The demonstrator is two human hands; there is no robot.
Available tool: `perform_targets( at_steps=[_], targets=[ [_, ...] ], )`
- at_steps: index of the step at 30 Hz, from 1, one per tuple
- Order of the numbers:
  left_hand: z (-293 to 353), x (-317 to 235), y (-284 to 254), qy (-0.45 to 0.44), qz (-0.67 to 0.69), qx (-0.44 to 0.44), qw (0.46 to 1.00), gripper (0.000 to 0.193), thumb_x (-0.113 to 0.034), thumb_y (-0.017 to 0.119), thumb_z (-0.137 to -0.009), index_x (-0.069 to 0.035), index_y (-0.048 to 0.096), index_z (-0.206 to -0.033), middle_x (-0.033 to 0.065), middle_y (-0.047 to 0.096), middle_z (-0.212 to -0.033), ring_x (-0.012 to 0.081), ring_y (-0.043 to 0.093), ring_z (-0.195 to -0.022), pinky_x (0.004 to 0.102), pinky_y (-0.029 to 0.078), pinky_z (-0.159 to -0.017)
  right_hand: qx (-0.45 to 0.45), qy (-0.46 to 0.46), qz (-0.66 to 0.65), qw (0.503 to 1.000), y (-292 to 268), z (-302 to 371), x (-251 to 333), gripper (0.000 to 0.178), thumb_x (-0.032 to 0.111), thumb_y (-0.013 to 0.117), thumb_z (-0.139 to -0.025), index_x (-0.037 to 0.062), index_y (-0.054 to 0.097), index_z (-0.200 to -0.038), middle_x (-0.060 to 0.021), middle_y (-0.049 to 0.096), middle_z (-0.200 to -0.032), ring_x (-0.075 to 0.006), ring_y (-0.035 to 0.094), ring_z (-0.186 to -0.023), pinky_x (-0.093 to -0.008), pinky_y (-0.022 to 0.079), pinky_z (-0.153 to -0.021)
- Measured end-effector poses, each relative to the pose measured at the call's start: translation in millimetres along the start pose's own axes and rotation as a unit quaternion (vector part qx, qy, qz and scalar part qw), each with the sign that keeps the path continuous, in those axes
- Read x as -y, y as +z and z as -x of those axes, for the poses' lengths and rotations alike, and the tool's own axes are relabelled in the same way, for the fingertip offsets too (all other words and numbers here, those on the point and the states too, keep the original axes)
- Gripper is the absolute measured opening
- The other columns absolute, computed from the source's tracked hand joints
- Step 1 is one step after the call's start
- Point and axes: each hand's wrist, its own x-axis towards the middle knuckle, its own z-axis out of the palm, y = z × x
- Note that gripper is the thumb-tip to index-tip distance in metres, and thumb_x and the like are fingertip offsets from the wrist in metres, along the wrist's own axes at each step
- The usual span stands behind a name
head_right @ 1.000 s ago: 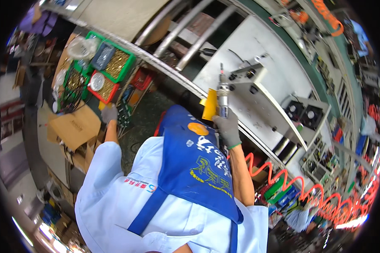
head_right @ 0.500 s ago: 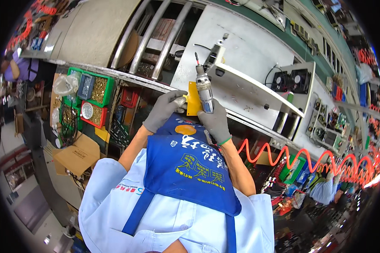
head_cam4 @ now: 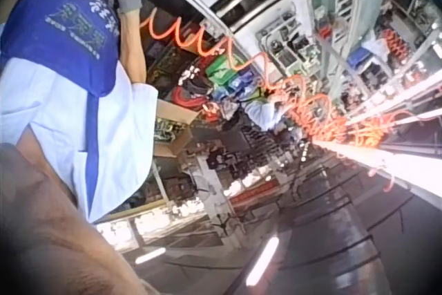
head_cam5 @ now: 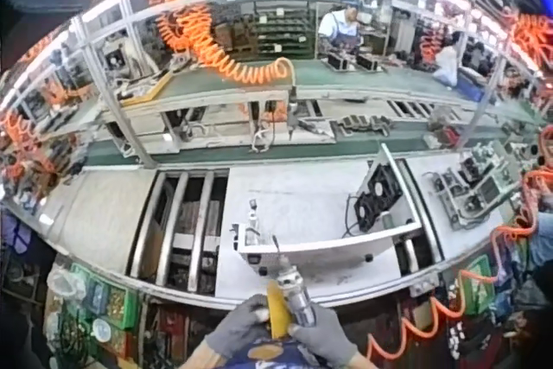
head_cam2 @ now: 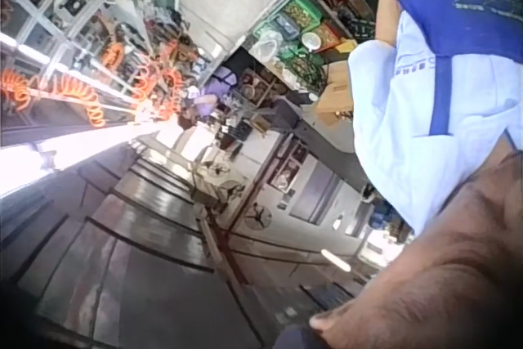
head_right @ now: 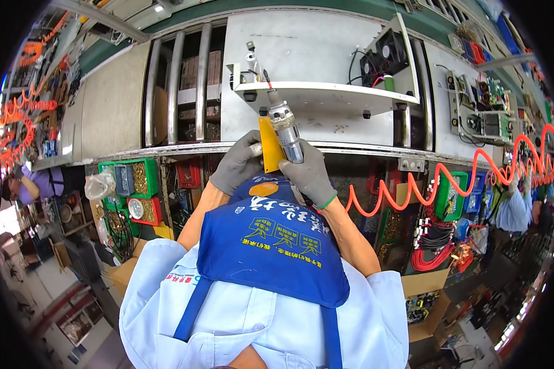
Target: Assembling internal components, fans, and wiring of an electronic power supply unit on a factory assembly line.
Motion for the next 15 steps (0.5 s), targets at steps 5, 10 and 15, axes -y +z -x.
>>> perform_targets(
  at_steps=[5, 10, 15],
  targets=[
    [-4, -5, 27, -0.044, -0.163, -0.072, 0.983, 0.045, -0.019, 0.064, -0.094, 0.005, 0.053, -0.131, 0.0159, 0.064, -0.12, 0.0245, 0.064, -0.107, 0.0404, 0.049, -0.101, -0.028, 0.016, -0.025, 0.999, -14, 7, -9, 0.028, 0.011, 0.066, -0.076, -0.0034, 0.061, -0.1, -0.0056, 0.06, -0.071, -0.0105, 0.055, -0.059, -0.0294, 0.046, -0.055],
    [-9, 3, 34, -0.043, -0.033, 0.067, 0.996, 0.065, -0.036, 0.062, -0.095, 0.006, 0.044, -0.142, 0.0161, 0.057, -0.133, 0.0225, 0.059, -0.116, 0.0378, 0.049, -0.099, -0.059, 0.049, -0.054, 0.996, -30, 13, -6, 0.025, 0.012, 0.066, -0.076, -0.0029, 0.06, -0.094, -0.0064, 0.061, -0.071, -0.0128, 0.057, -0.06, -0.0323, 0.048, -0.056],
    [-22, 13, 46, -0.058, -0.106, 0.014, 0.993, 0.075, -0.049, 0.059, -0.093, 0.005, 0.043, -0.142, 0.013, 0.057, -0.131, 0.0197, 0.056, -0.115, 0.0359, 0.047, -0.098, -0.118, -0.005, 0.001, 0.993, -44, 11, -30, 0.025, 0.013, 0.066, -0.075, -0.0028, 0.06, -0.094, -0.0083, 0.061, -0.07, -0.0145, 0.058, -0.059, -0.0335, 0.049, -0.057]
  ],
)
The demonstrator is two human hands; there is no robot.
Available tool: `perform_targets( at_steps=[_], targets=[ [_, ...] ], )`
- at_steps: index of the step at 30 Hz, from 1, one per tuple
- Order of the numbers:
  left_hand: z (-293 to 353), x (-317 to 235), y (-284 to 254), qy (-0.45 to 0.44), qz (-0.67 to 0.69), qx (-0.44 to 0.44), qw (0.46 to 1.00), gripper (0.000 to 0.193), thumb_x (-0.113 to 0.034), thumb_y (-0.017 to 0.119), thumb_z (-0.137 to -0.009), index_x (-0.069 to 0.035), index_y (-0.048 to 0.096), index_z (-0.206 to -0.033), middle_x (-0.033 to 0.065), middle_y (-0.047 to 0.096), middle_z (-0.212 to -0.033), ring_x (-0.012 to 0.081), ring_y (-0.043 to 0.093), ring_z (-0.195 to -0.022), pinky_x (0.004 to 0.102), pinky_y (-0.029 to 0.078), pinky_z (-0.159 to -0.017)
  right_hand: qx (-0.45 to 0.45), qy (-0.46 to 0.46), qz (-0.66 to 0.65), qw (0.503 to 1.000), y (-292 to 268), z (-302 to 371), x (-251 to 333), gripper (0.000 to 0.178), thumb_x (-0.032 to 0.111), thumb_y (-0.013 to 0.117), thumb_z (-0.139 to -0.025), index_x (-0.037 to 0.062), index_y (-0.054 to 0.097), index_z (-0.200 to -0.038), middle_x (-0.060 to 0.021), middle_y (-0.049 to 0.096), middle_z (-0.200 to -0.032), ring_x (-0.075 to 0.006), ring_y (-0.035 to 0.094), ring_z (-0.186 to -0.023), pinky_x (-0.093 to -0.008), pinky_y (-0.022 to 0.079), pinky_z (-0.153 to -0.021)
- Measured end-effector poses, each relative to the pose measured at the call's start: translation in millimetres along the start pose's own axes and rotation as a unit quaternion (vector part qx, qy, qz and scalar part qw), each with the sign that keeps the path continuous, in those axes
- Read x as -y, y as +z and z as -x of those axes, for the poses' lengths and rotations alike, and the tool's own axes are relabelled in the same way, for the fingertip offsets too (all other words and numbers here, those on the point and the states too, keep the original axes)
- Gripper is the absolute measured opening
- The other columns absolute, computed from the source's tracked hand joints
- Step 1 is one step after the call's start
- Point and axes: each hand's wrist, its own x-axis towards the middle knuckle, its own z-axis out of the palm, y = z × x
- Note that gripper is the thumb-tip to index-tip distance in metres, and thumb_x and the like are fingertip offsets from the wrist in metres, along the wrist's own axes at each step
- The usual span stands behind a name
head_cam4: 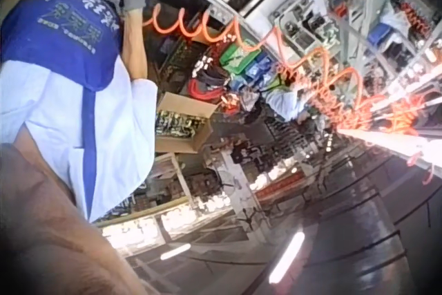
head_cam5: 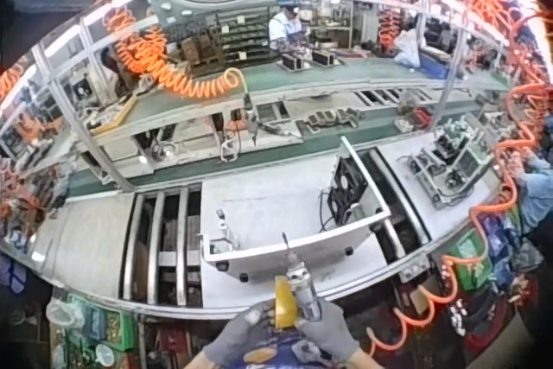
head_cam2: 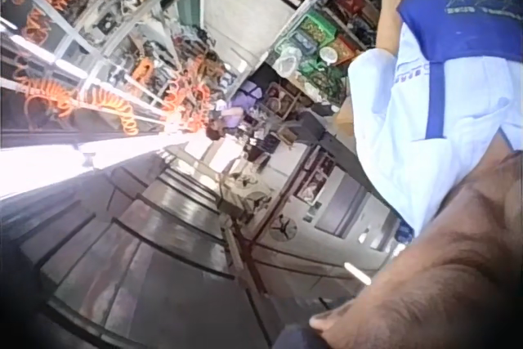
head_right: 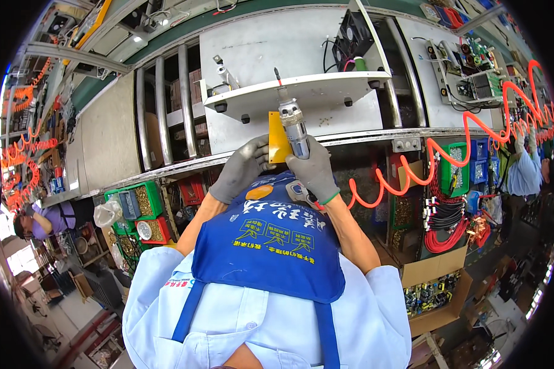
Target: Assembling internal components, fans, and wiring of an electronic power supply unit on a factory assembly line.
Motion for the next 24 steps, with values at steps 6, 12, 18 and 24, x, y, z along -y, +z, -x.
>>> perform_targets(
  at_steps=[6, 12, 18, 24],
  targets=[
    [-16, 21, 5, 0.006, -0.163, -0.036, 0.986, 0.058, -0.039, 0.058, -0.098, 0.004, 0.047, -0.135, 0.01, 0.06, -0.121, 0.0159, 0.06, -0.105, 0.0321, 0.048, -0.092, -0.013, -0.014, -0.021, 1.0, -8, 3, -29, 0.023, 0.009, 0.064, -0.077, -0.0012, 0.059, -0.098, -0.0032, 0.057, -0.065, -0.0085, 0.054, -0.052, -0.027, 0.045, -0.048],
    [-26, 32, 3, -0.09, 0.066, 0.104, 0.988, 0.05, -0.032, 0.061, -0.097, 0.002, 0.052, -0.132, 0.0099, 0.06, -0.118, 0.0154, 0.06, -0.098, 0.0305, 0.05, -0.084, 0.047, 0.077, -0.152, 0.984, -35, 15, -18, 0.025, 0.012, 0.065, -0.078, -0.0004, 0.061, -0.1, -0.0029, 0.058, -0.066, -0.0078, 0.054, -0.054, -0.0255, 0.045, -0.049],
    [-41, 16, 34, 0.241, -0.535, -0.123, 0.8, 0.032, -0.013, 0.061, -0.093, -0.004, 0.061, -0.124, 0.0137, 0.061, -0.115, 0.0267, 0.06, -0.101, 0.0346, 0.05, -0.088, 0.087, 0.078, -0.265, 0.957, -74, 19, -26, 0.033, 0.012, 0.064, -0.081, -0.0023, 0.059, -0.11, -0.0018, 0.056, -0.064, -0.0076, 0.053, -0.051, -0.0231, 0.042, -0.046],
    [-62, -23, 103, 0.411, -0.752, 0.066, 0.511, 0.039, -0.004, 0.069, -0.076, -0.007, 0.065, -0.115, 0.0133, 0.059, -0.127, 0.0343, 0.053, -0.122, 0.0429, 0.046, -0.098, 0.108, 0.078, -0.244, 0.961, -108, 23, -38, 0.034, 0.012, 0.064, -0.081, -0.0024, 0.059, -0.111, -0.0022, 0.056, -0.064, -0.0073, 0.053, -0.052, -0.0231, 0.042, -0.046]
  ],
)
